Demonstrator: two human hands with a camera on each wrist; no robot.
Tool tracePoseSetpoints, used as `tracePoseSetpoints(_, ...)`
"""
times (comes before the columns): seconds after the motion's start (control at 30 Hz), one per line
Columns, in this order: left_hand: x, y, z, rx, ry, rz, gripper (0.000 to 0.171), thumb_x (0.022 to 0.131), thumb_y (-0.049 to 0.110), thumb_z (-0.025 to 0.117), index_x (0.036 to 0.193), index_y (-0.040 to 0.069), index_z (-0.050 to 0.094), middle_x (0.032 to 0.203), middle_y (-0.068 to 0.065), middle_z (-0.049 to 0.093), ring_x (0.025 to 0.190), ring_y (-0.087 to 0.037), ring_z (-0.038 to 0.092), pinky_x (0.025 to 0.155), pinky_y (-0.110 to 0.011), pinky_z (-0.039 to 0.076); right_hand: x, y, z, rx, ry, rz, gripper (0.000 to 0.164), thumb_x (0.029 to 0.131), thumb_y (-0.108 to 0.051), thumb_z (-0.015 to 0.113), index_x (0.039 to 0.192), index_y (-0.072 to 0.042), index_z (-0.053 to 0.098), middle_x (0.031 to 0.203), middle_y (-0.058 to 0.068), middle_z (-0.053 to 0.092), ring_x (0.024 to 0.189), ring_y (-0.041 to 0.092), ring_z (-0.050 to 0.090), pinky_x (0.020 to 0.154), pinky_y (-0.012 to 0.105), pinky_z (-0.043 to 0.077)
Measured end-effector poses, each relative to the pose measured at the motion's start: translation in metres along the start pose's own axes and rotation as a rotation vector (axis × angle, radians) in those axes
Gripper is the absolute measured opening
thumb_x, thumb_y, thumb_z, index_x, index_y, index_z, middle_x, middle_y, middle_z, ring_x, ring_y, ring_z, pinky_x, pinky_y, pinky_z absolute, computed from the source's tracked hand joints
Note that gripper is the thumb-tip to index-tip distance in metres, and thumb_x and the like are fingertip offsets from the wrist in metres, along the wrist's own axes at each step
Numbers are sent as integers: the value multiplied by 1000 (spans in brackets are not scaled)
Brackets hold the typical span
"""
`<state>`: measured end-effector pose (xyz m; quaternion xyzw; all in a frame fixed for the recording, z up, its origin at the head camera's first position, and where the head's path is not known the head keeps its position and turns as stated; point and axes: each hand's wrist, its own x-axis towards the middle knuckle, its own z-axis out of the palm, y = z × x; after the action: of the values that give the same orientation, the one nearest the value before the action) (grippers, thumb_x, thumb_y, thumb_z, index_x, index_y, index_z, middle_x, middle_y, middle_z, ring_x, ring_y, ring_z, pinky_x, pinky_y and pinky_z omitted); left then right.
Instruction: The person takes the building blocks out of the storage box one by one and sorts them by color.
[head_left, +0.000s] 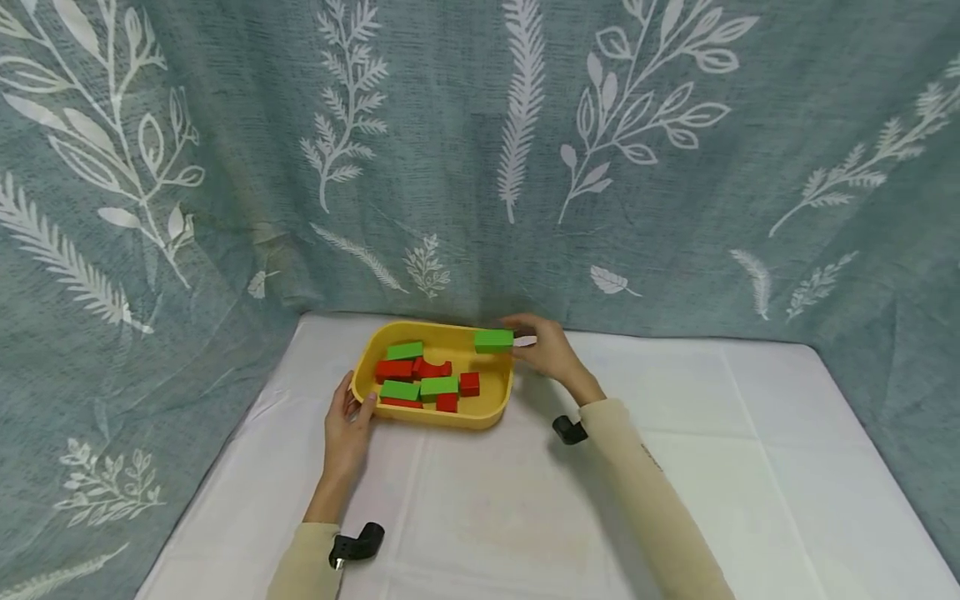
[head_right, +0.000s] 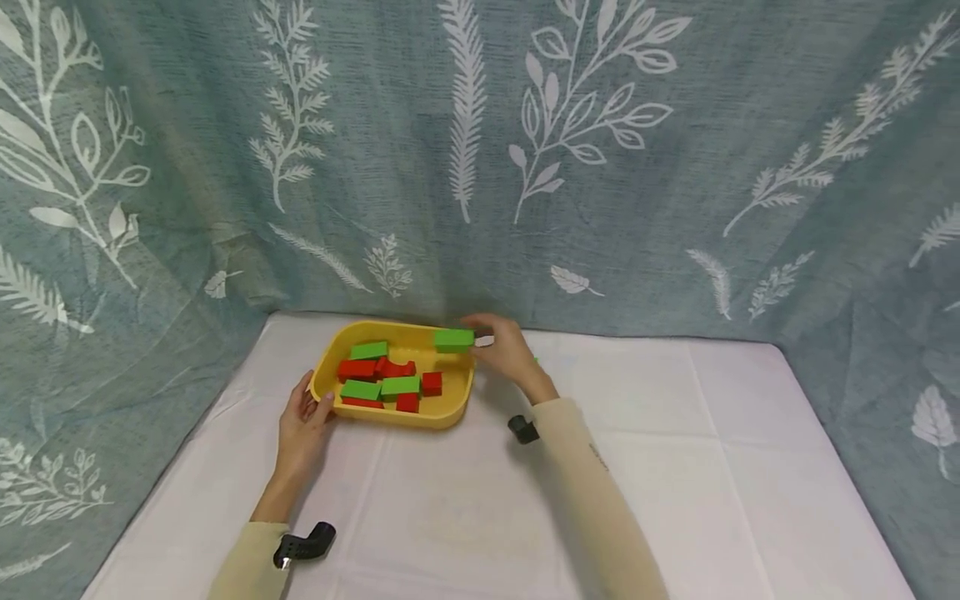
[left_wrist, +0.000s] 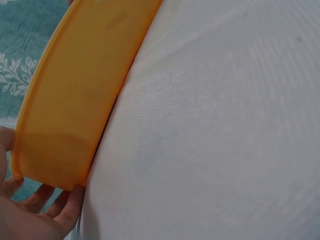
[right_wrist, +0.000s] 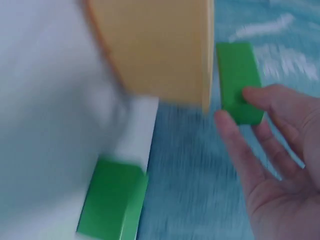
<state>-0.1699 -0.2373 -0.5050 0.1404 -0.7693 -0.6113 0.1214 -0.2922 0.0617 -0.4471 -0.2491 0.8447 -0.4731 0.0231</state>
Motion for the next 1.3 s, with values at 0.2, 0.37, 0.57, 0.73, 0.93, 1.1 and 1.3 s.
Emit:
tracePoseSetpoints(0.2, 0, -1, 0, 1, -3, -1, 62, 91, 30, 53, 144, 17, 23, 139, -10, 36, 124, -21, 37, 101, -36, 35, -25, 24, -42, 82, 16, 54, 45, 82, -7, 64, 125, -15, 52, 126, 13, 51, 108, 27, 53, 79, 34, 51)
tracePoseSetpoints(0.37, 0, 0, 1, 9, 1, 11, 61, 91, 30, 52, 143, 16, 24, 139, -11, 37, 124, -22, 37, 101, -37, 34, -48, 38, -71, 83, 53, 114, 48, 82, -6, 64, 128, -9, 49, 127, 14, 49, 110, 31, 51, 83, 38, 50)
tracePoseSetpoints(0.57, -2, 3, 1, 7, 0, 1, 61, 91, 30, 52, 144, 17, 23, 139, -12, 36, 124, -23, 37, 101, -37, 35, -72, 59, -95, 55, 95, 133, 49, 81, -4, 65, 127, -7, 49, 124, 16, 50, 110, 31, 51, 85, 38, 49)
tracePoseSetpoints(0.73, -3, 3, 0, -10, -8, 10, 61, 92, 28, 51, 144, 15, 22, 140, -13, 36, 125, -23, 37, 100, -35, 35, -85, 79, -101, 27, 107, 186, 50, 81, -3, 65, 129, -4, 47, 120, 13, 53, 107, 32, 53, 81, 37, 51)
tracePoseSetpoints(0.93, -3, 3, 1, 8, -2, -4, 61, 92, 30, 51, 144, 18, 22, 140, -9, 36, 125, -20, 37, 99, -29, 36, -98, 94, -101, -5, 80, 243, 53, 80, 0, 64, 130, -3, 46, 120, 18, 52, 107, 35, 53, 80, 39, 50)
tracePoseSetpoints(1.1, -4, 3, 1, 4, -2, -6, 61, 92, 30, 51, 144, 17, 22, 141, -10, 35, 126, -21, 36, 100, -34, 34, -102, 104, -97, -33, 87, 249, 52, 80, 1, 64, 128, -3, 47, 119, 19, 53, 108, 34, 52, 81, 40, 50)
tracePoseSetpoints(1.3, -3, 3, 1, 9, -4, -17, 62, 91, 31, 51, 144, 18, 22, 140, -10, 35, 126, -22, 36, 101, -37, 34, -103, 102, -101, -50, 82, 234, 58, 77, 0, 67, 130, -2, 44, 123, 20, 51, 110, 34, 49, 84, 42, 48)
